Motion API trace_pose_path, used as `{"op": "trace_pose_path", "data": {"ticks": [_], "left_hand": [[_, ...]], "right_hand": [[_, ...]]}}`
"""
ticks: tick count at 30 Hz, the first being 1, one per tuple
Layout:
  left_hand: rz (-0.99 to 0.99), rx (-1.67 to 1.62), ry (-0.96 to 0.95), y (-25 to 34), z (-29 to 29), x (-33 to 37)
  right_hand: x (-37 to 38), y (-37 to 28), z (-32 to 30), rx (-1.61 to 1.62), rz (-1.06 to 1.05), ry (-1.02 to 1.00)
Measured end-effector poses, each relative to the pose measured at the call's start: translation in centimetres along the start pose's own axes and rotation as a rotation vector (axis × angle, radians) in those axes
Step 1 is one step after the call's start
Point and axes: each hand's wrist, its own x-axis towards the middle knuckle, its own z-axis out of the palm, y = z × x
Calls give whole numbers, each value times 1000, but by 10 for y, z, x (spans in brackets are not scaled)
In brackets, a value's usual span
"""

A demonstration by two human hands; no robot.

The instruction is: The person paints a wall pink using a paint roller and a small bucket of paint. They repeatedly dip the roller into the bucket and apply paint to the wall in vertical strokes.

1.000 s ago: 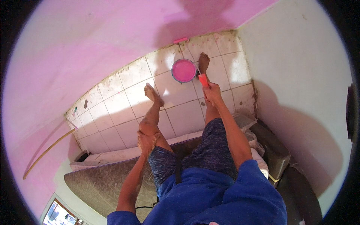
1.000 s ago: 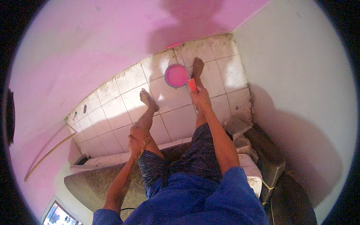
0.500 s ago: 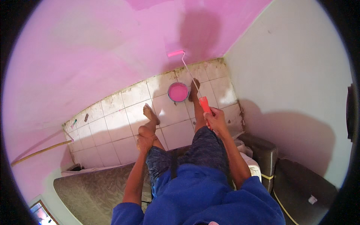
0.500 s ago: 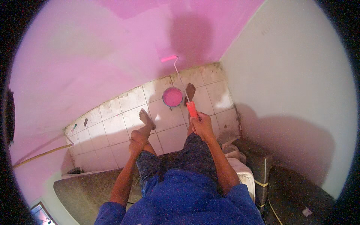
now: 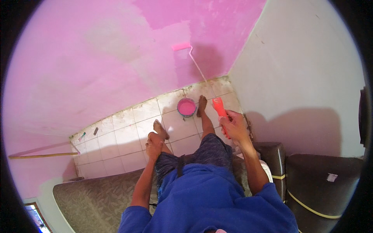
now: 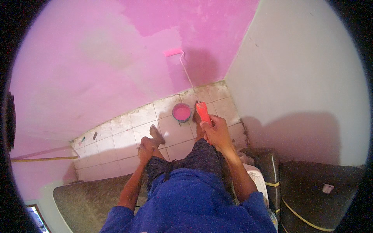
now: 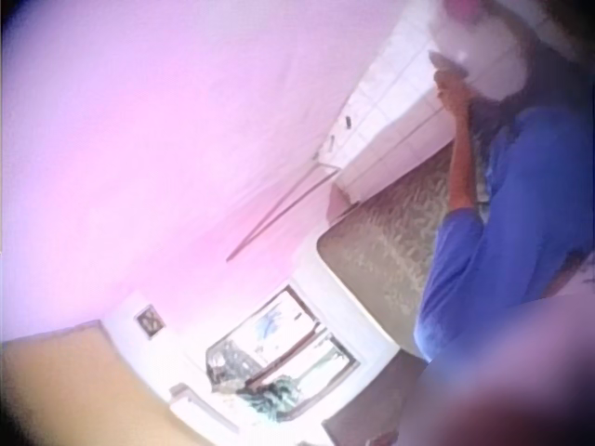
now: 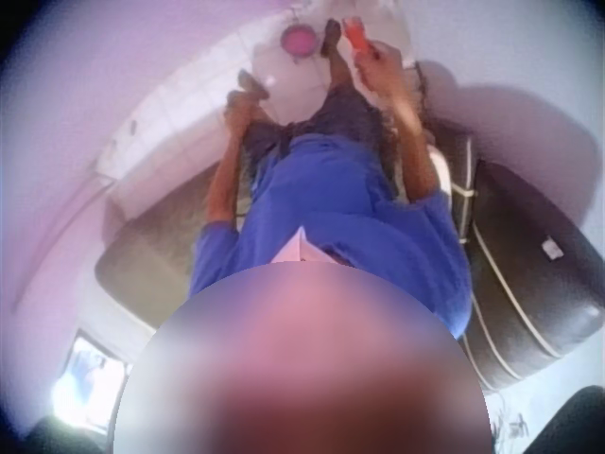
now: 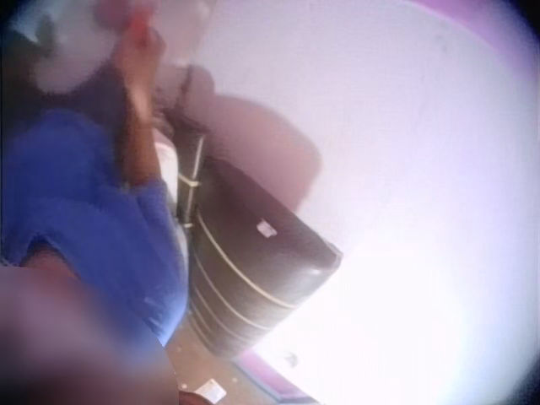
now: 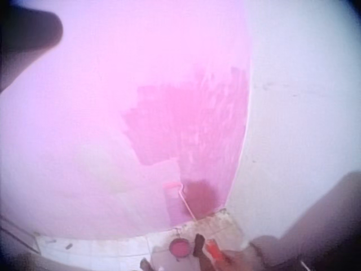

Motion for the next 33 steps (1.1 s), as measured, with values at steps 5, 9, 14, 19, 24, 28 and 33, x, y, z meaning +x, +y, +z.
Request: {"op": "trace_pose_path", "data": {"ticks": [5,9,14,19,24,28,33], "left_hand": [[49,18,-91,-15,8,1],[26,3,-118,-6,1,-9],[42,2,-99,-18,8,-10],[14,53,-132,6,-3,-8],[-42,86,-150,3,1,-1],[-29,120,-154,-1,3,4],[-70,165,-191,21,-7,3]], "right_hand": [[31,38,11,-69,-1,-7],[69,92,23,-42,49,33],[105,130,34,-96,89,38],[154,190,37,-172,139,80],[188,219,42,-224,249,39],[212,240,43,-256,266,52],[238,289,34,-373,232,43]]}}
